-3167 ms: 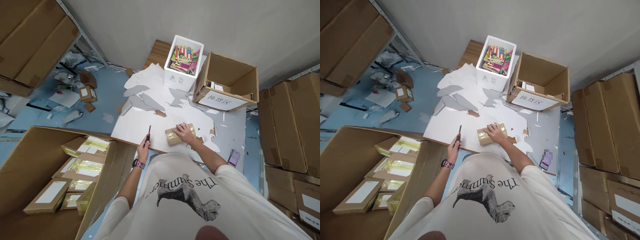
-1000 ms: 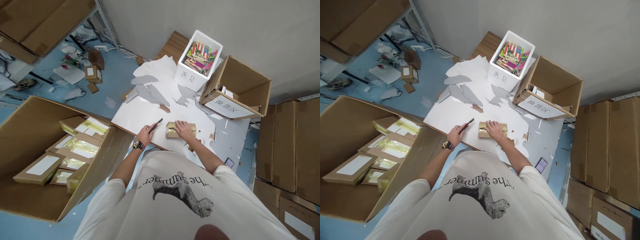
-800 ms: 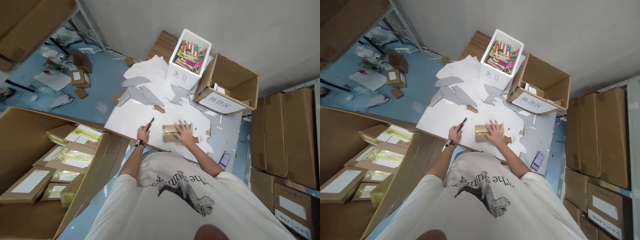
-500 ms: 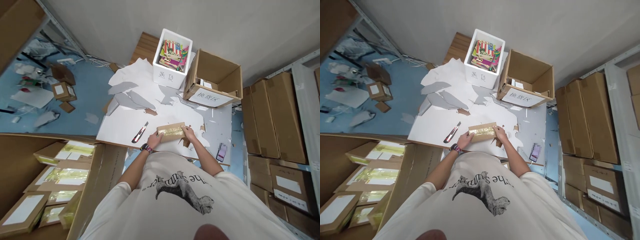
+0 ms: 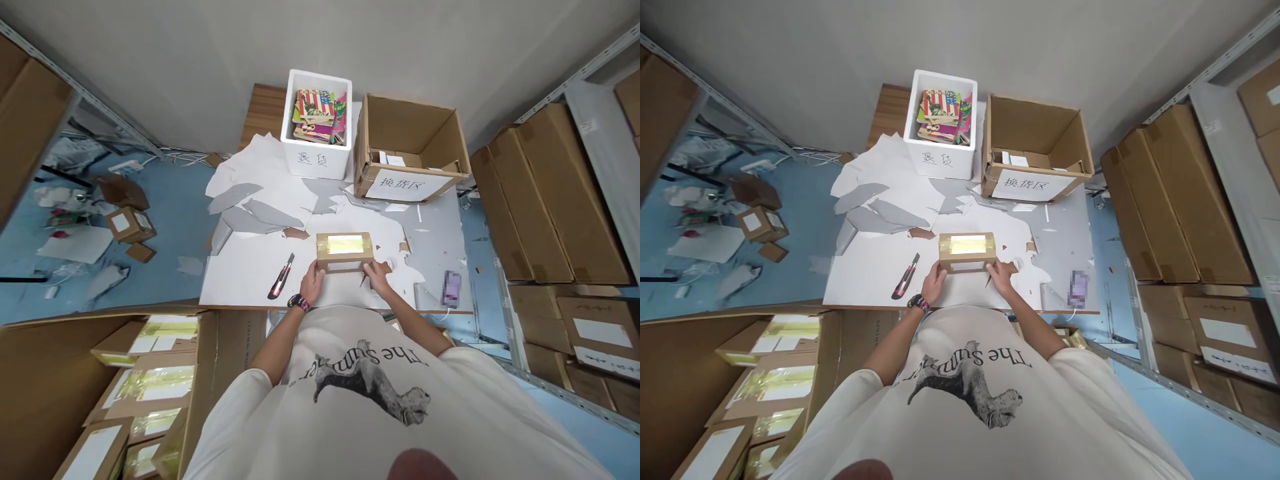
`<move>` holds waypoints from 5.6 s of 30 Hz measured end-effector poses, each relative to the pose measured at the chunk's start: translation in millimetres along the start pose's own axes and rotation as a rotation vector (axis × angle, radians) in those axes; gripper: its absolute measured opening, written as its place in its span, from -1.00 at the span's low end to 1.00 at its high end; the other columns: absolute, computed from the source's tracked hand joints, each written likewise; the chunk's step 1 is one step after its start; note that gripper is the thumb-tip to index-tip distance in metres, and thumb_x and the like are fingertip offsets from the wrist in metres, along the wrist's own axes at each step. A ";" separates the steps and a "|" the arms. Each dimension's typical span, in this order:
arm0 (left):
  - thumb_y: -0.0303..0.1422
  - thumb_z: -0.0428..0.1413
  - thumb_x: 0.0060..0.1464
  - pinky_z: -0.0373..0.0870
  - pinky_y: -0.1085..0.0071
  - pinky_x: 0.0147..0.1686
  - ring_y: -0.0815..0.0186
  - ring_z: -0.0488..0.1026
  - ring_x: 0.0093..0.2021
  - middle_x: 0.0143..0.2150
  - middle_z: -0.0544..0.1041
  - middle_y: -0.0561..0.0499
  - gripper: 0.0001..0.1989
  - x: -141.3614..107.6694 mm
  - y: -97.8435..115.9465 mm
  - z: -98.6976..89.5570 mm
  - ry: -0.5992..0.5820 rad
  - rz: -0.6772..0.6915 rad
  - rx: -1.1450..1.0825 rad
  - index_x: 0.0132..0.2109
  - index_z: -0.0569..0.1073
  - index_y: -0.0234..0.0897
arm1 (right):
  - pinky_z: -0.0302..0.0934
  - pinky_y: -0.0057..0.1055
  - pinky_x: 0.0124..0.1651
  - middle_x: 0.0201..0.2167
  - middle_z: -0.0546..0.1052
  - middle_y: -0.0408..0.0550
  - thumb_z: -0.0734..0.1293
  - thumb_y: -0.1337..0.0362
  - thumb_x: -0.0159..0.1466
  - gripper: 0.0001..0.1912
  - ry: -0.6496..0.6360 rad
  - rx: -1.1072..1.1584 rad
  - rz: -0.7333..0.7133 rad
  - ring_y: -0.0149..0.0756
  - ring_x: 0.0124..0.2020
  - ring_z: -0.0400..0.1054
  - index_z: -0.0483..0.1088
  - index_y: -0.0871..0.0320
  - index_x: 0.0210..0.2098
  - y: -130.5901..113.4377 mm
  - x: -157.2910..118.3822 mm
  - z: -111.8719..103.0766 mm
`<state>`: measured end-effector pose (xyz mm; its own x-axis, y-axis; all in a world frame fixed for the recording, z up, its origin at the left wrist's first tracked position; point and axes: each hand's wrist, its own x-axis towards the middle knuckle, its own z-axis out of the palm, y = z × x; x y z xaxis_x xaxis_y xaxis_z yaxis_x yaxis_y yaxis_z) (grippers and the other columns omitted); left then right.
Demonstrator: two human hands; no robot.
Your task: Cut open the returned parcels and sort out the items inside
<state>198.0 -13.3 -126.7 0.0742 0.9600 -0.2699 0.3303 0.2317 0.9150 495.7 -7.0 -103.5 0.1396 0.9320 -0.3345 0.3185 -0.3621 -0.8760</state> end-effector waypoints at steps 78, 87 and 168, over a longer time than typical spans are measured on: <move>-0.04 0.34 0.24 0.39 -0.07 0.44 -0.25 0.38 0.51 0.56 0.42 -0.24 -0.04 34.8 45.3 -68.5 -0.121 0.210 0.585 0.68 0.27 -0.06 | 0.26 -0.10 0.08 0.00 0.74 0.41 0.26 0.48 0.54 -0.70 -0.454 -1.422 -0.242 0.12 0.02 0.70 0.54 0.31 0.16 -135.3 -38.0 -25.7; 0.00 0.29 0.29 0.16 -0.09 0.61 -0.17 0.14 0.68 0.73 0.16 -0.16 -0.11 43.8 50.2 -50.4 -0.257 0.404 0.683 0.66 0.31 -0.02 | 0.21 -0.21 0.04 0.11 0.72 0.28 0.27 0.49 0.52 -0.54 -0.442 -1.441 -0.253 0.02 0.07 0.66 0.43 0.15 0.35 -130.5 -49.2 -64.6; -0.38 0.51 -0.06 -0.19 -0.45 0.60 -0.31 0.05 0.71 0.51 0.46 -0.11 -0.62 27.0 97.5 48.7 -0.442 0.425 0.656 -0.07 0.66 -0.05 | 0.15 -0.42 -0.38 -0.58 0.49 -0.18 0.42 -0.15 0.43 -0.56 -0.929 -0.587 0.120 -0.36 -0.56 0.30 0.60 0.12 -0.23 -79.3 55.4 -112.6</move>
<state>278.0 27.6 -59.4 0.6233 0.7649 -0.1623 0.6537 -0.3958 0.6450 583.7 71.6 -13.5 -0.4806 0.4500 -0.7527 0.7799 -0.1732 -0.6015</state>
